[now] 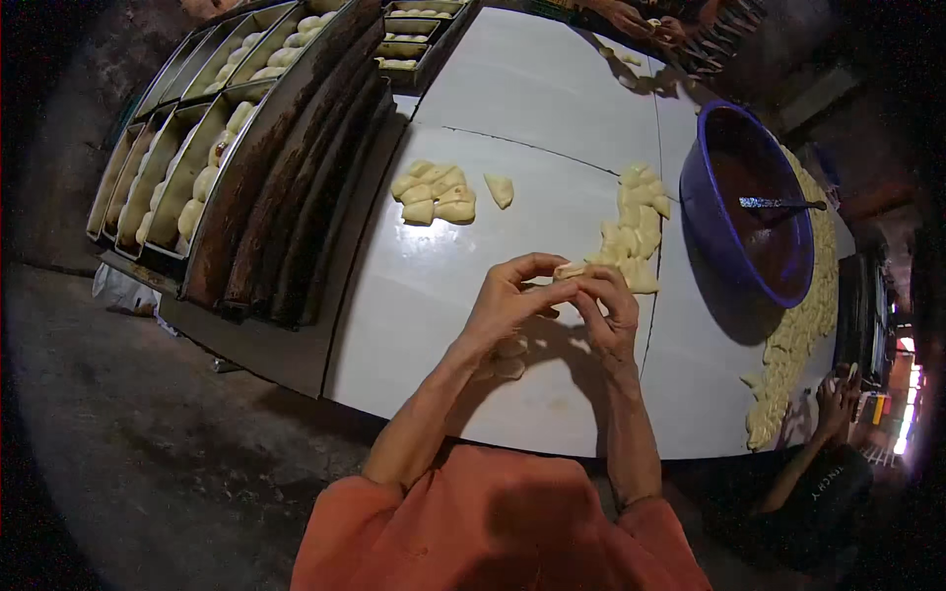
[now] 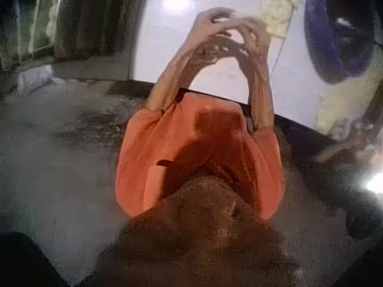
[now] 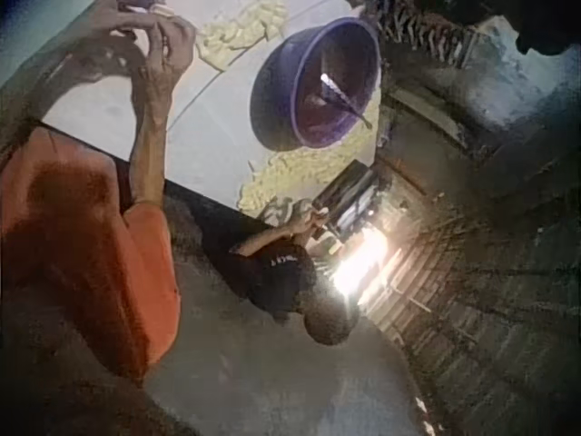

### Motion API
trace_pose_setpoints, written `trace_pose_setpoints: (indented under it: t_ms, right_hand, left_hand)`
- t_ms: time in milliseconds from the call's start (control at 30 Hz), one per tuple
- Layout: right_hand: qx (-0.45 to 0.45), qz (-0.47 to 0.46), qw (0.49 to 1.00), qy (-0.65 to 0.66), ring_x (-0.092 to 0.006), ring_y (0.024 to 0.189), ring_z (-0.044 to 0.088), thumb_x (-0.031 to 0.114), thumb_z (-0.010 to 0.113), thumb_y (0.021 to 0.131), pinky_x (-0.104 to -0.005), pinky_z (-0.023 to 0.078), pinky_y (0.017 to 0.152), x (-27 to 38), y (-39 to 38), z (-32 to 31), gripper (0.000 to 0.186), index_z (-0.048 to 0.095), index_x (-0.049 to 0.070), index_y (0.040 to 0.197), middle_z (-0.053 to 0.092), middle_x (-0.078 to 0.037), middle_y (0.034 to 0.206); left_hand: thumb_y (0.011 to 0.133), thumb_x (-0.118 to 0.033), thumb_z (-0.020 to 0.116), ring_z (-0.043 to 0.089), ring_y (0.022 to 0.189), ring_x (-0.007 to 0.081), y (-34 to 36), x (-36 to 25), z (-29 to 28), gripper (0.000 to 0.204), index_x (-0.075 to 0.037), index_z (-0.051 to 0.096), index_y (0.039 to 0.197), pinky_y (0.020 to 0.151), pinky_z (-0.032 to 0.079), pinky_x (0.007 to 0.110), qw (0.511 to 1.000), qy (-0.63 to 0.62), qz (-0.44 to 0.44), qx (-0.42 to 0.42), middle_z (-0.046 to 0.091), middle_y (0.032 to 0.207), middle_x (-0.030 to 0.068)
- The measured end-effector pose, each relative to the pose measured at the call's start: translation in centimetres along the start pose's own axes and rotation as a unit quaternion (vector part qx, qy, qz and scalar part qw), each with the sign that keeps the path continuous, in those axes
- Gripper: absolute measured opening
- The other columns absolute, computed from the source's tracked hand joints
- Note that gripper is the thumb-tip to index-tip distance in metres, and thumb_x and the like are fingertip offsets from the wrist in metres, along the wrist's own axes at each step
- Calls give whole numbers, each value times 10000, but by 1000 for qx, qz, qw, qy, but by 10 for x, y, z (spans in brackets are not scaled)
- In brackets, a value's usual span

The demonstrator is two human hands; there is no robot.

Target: The person shapes pieces of dough into small rolls by hand and places them into metal baking pans on a work table.

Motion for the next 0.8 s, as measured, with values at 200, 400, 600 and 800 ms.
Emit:
trace_pose_setpoints:
  t_ms: [200, 400, 600, 800]
  right_hand:
    - [-197, -42, 979, 28, -192, 920, 632, 116, 692, 947, -329, 525, 802, -3, -12, 12, 145, 641, 50, 1066, 639, -116, 1081]
    - [-160, -49, 984, -51, -131, 715, 557, 197, 711, 954, -281, 453, 642, -19, -20, 5, 207, 646, 2, 982, 634, -61, 833]
    - [-28, -1, 997, -67, -227, 925, 669, 121, 719, 900, -308, 567, 721, 19, -27, 9, 252, 656, 19, 1121, 673, -151, 1109]
    - [73, 216, 973, 41, -193, 931, 674, 94, 707, 899, -294, 571, 743, 8, -63, -7, 259, 661, 16, 1142, 696, -119, 1030]
  left_hand:
    - [977, -96, 599, 680, 909, 146, -4, 10, 9, 223, -10, 664, 1172, 728, 577, 283, 999, 2, 25, 36, 692, 1072, 80]
    - [979, -178, 645, 634, 802, 78, -22, 13, 19, 276, -3, 684, 1189, 701, 528, 243, 993, 91, 70, 10, 703, 959, 27]
    - [962, -235, 683, 549, 613, 68, -32, 30, -2, 288, 15, 723, 1100, 537, 424, 247, 996, 55, -28, -60, 694, 780, -1]
    - [913, -303, 730, 666, 998, 274, -56, 16, -15, 512, -31, 598, 1327, 934, 502, 411, 935, 351, 41, 3, 684, 1168, 154]
Point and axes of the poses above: each hand's wrist, its own y-axis towards the middle knuckle, its own z-axis out of the palm, x = y × z, the point moved 4 cm from there along y, towards the middle knuckle
